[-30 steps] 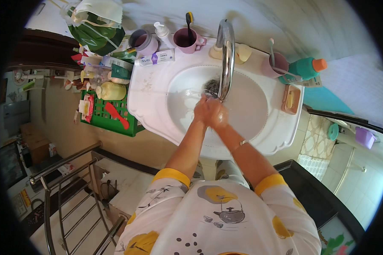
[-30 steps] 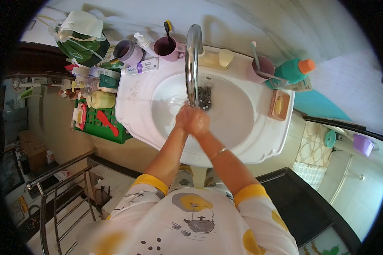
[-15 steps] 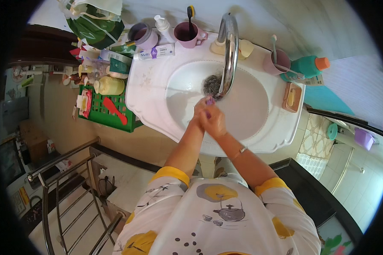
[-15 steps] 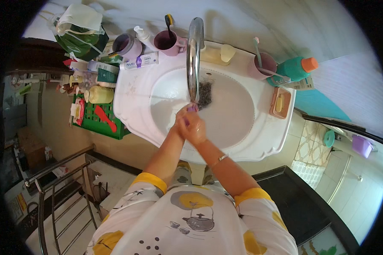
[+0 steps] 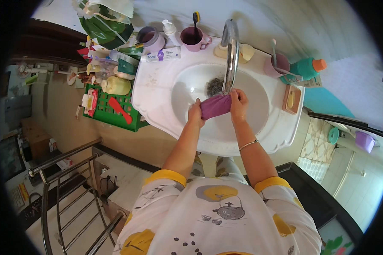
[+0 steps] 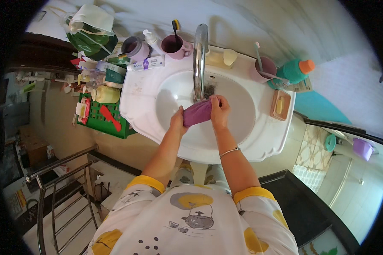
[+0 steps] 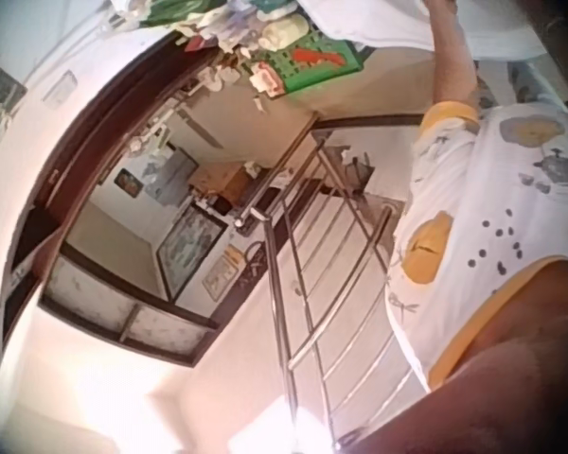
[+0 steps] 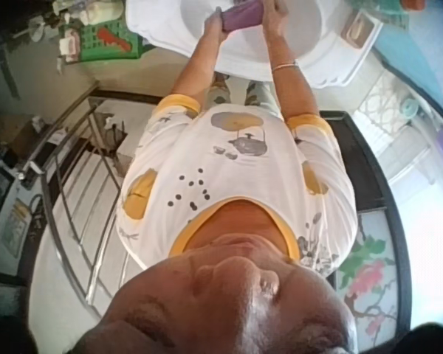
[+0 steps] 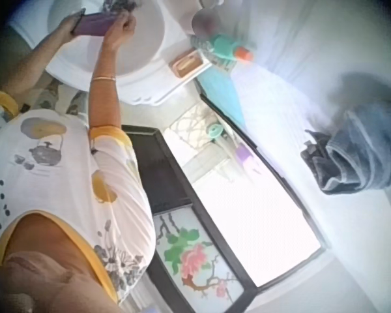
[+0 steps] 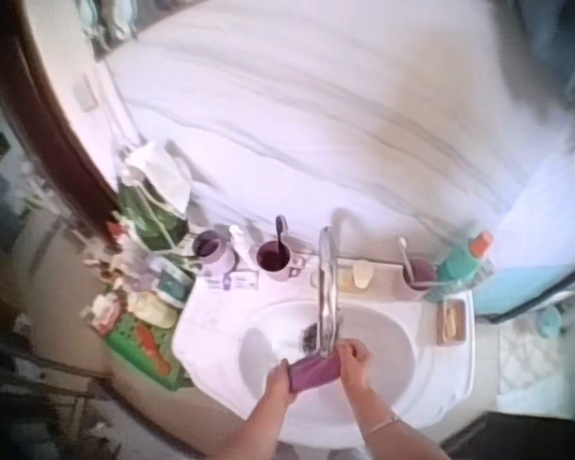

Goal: The person washes a purple cloth by hand in a bathroom sink. They repeatedly wet, scrub, and wring the cloth under running water, then place it on the sink edge.

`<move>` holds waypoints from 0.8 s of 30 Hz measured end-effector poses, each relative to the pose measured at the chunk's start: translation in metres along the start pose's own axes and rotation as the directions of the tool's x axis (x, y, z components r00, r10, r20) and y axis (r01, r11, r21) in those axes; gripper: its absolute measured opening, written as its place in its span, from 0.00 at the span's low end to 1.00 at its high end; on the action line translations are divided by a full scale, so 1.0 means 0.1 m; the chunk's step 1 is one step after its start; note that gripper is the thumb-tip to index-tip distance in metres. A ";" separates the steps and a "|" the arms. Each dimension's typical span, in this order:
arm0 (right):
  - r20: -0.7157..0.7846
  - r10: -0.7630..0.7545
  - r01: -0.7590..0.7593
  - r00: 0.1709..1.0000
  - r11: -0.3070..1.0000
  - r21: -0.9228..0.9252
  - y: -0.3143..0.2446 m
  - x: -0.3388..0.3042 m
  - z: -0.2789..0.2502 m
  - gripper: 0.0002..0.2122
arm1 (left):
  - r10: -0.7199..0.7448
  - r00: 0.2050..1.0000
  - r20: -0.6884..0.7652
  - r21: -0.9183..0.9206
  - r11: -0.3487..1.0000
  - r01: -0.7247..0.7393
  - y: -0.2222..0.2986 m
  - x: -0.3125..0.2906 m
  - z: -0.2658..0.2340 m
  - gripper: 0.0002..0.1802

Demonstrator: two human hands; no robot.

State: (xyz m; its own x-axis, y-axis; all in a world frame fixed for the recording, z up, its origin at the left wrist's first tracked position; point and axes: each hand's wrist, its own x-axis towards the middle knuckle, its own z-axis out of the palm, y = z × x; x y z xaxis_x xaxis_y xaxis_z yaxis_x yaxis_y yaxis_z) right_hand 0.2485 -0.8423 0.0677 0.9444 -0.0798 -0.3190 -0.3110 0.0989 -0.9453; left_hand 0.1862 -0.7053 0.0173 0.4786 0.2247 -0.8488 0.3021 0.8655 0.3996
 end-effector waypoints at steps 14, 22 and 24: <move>0.794 -0.068 0.717 0.605 0.481 -0.505 0.32 0.25 -0.33 0.16 | -0.319 0.638 0.701 0.669 0.605 -0.433 0.84 -1.05 0.66 0.21; 0.488 0.159 0.254 0.858 0.695 -0.672 -0.58 0.12 -0.51 0.10 | 0.227 0.763 0.606 0.796 -0.181 -0.578 1.12 -0.63 0.17 0.14; 0.427 -0.026 0.278 0.904 0.794 -0.540 -0.61 -0.03 -0.40 0.08 | 0.481 0.662 0.575 0.786 -0.102 -0.609 0.95 -0.58 0.15 0.13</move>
State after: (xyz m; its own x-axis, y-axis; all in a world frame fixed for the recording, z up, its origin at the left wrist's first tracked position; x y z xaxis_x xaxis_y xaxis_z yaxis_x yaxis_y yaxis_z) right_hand 0.2606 -0.8874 0.1230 0.9074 0.3490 -0.2344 -0.0421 -0.4794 -0.8766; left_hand 0.2000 -0.6429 0.1096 0.9362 0.3073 -0.1704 0.3258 -0.5777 0.7484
